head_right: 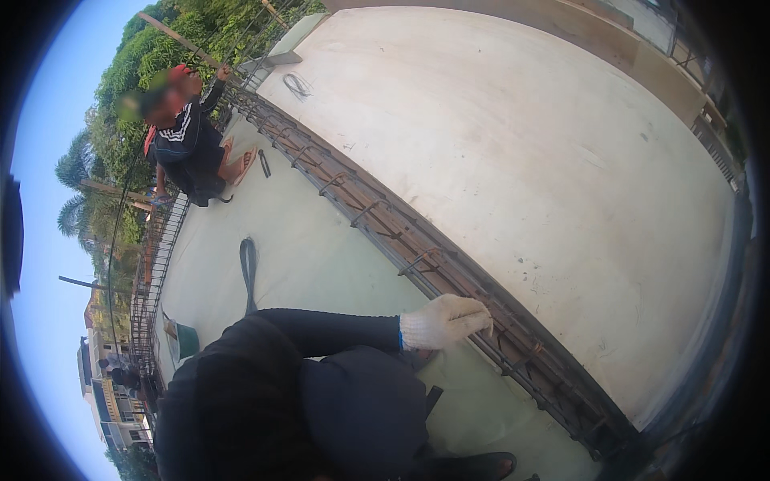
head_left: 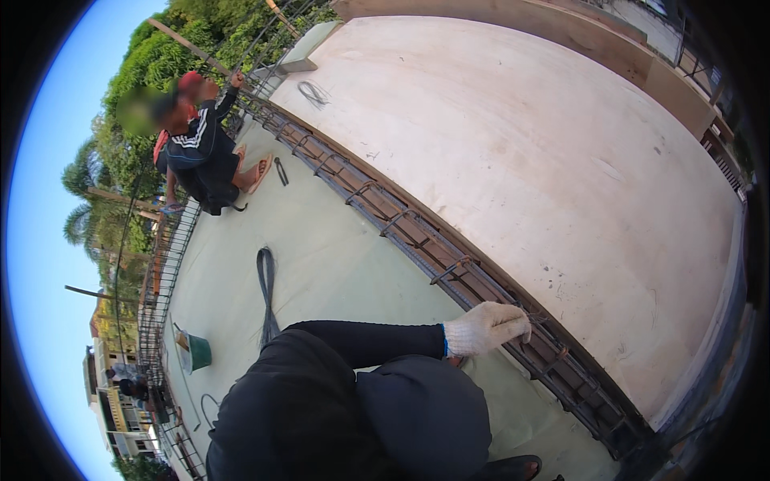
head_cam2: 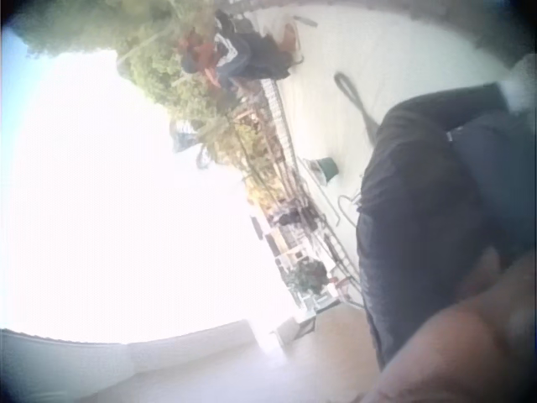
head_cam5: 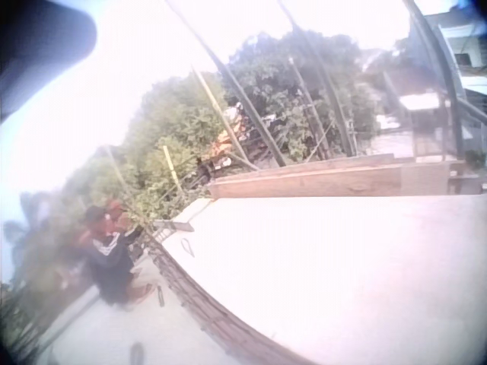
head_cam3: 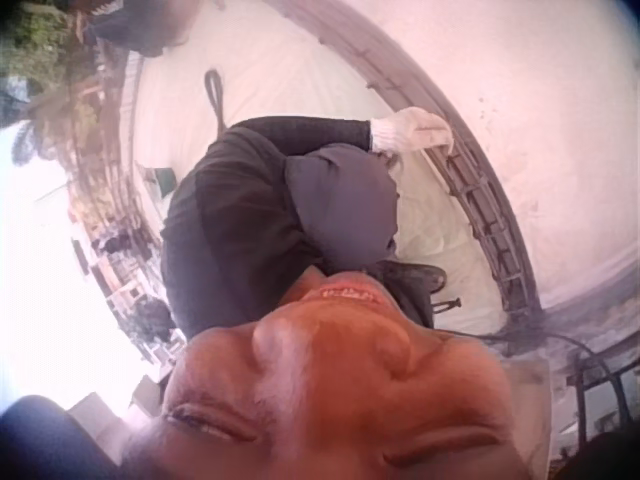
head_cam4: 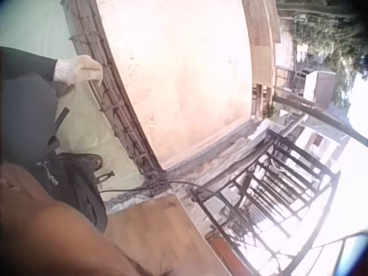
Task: The person ties rebar mesh to a concrete structure using wire and pliers. They repeatedly wrap wire around intersecting bars and twist it with pliers to secure the mesh in place.
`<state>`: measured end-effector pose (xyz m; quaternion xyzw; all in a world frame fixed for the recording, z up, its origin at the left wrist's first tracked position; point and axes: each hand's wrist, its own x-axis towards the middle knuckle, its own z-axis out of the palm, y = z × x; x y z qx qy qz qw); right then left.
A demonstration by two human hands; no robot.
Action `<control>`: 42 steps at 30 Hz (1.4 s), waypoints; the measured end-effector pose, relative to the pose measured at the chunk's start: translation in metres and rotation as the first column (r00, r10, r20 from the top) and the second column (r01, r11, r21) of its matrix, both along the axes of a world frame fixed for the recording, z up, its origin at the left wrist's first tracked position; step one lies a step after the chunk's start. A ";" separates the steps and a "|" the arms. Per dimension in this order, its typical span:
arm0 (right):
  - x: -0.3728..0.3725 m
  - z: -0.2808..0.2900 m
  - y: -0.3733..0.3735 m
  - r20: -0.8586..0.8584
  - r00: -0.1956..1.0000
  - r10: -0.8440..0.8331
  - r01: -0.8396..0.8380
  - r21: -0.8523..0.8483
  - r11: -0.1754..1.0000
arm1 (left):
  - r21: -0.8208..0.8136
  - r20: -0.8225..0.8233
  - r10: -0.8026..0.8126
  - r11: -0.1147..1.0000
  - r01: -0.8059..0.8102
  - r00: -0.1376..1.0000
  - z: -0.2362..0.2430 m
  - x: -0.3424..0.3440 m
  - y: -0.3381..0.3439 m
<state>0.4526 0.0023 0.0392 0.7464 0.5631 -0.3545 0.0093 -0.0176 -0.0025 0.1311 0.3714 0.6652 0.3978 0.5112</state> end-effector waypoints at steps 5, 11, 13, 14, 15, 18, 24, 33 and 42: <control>0.025 -0.023 0.014 -0.082 0.996 0.020 -0.014 0.075 0.997 | 0.155 -0.077 0.099 0.984 -0.086 0.992 0.027 0.031 0.008; 0.067 -0.037 0.007 -0.140 0.990 -0.024 0.041 0.117 0.992 | 0.080 0.103 0.185 0.978 -0.193 0.977 0.099 0.057 0.032; 0.084 -0.043 -0.004 -0.146 0.988 -0.057 0.081 0.161 0.984 | 0.084 0.244 0.260 0.954 -0.287 0.934 0.128 0.061 0.049; 0.099 -0.045 -0.011 -0.145 0.987 -0.070 0.100 0.214 0.972 | 0.106 0.280 0.301 0.934 -0.341 0.911 0.146 0.068 0.060; 0.109 -0.046 -0.015 -0.147 0.987 -0.062 0.104 0.299 0.949 | 0.137 0.229 0.298 0.933 -0.333 0.927 0.164 0.068 0.064; 0.099 -0.018 0.048 -0.198 0.968 0.156 0.050 0.756 0.653 | 0.184 0.219 0.277 0.930 -0.318 0.936 0.214 0.080 0.072; -0.029 0.191 0.265 -0.372 0.509 0.776 0.217 0.928 0.302 | 0.075 0.107 0.195 0.976 -0.204 0.975 0.309 0.150 0.092; -0.173 0.291 0.231 -0.393 -0.294 0.871 -0.398 0.879 0.262 | -0.055 -0.267 0.116 0.989 -0.135 0.957 0.270 0.178 0.016; -0.191 0.215 0.186 -0.935 -0.116 0.334 -0.840 0.272 0.469 | -0.206 -0.529 -0.280 0.958 0.198 0.801 0.236 0.144 -0.025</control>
